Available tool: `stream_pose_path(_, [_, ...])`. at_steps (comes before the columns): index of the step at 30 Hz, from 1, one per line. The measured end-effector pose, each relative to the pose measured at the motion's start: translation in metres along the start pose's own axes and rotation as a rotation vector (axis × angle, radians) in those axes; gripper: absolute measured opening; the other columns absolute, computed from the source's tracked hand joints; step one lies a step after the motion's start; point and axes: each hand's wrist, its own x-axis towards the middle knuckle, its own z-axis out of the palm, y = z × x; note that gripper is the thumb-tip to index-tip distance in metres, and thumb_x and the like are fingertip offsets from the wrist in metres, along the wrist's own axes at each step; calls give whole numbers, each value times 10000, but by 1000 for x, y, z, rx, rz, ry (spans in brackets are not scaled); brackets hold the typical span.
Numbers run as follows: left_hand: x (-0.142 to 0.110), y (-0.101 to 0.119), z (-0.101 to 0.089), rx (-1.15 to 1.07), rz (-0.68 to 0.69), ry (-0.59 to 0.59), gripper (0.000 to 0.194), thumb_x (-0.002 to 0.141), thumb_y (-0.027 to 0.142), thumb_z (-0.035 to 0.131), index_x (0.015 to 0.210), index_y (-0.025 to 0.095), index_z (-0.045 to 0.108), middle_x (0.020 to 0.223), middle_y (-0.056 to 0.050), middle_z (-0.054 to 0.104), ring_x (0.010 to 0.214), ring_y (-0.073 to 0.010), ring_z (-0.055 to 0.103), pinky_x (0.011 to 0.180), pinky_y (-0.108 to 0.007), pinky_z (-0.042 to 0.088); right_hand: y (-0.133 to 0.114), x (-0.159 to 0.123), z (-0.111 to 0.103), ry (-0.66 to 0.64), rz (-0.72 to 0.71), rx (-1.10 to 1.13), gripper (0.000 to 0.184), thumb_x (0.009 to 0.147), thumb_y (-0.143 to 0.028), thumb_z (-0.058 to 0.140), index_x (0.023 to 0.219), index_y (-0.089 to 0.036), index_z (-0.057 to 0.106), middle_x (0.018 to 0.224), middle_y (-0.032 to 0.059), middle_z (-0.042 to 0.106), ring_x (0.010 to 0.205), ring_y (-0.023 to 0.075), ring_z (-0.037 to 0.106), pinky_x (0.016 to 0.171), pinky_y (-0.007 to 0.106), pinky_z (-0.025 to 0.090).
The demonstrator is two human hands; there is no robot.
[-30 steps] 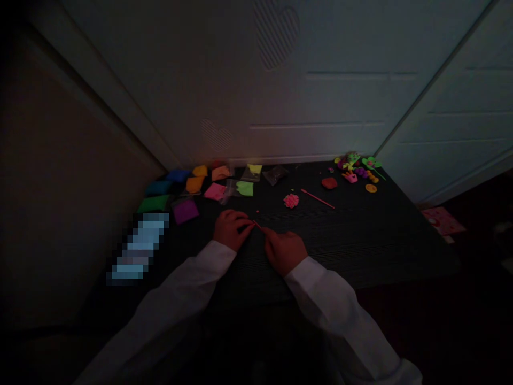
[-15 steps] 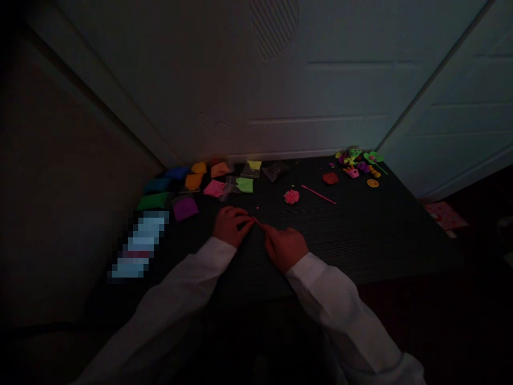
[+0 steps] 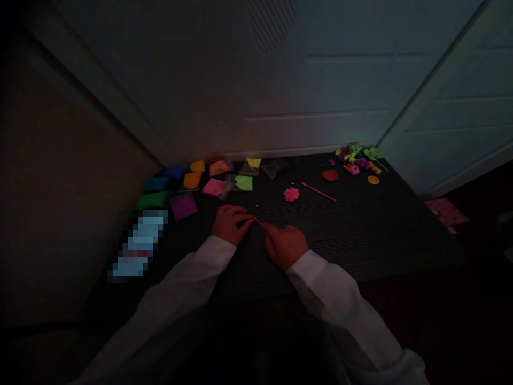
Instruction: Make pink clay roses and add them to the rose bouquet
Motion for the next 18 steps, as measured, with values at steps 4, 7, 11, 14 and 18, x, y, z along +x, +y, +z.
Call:
stream_pose_path(4, [0,1,-1,-6,-9,-6,165,696,327,553,735,227,679,827,-28,616,859,-199,432,781,-340,395,0,0,1,9,-5,-12,346,826,-261,313,1148,-235,436,805,-3,645,647,134,571,657,258,336])
stream_pose_path(7, [0,1,-1,-13,-4,-4,168,698,323,551,741,222,678,830,-30,616,865,-200,430,780,-338,398,-1,1,2,19,5,-31,340,824,-267,314,1134,-238,452,748,-2,645,620,143,569,632,268,324])
stream_pose_path(11, [0,0,0,-14,3,1,160,700,310,548,747,222,673,825,-27,615,862,-198,430,782,-341,399,-2,1,3,31,6,-49,340,816,-263,322,1124,-226,462,726,1,645,624,147,573,623,278,308])
stream_pose_path(14, [0,1,0,-12,3,11,157,697,307,551,739,216,671,822,-28,615,858,-195,429,779,-336,399,-2,-1,4,40,4,-54,332,809,-260,334,1102,-213,481,705,0,644,613,142,573,616,279,299])
stream_pose_path(18, [0,1,-1,-10,9,-14,154,698,299,550,729,209,670,819,-30,616,853,-193,435,778,-334,397,-3,-1,6,52,7,-53,327,803,-256,341,1085,-205,496,707,3,645,601,137,573,610,280,294])
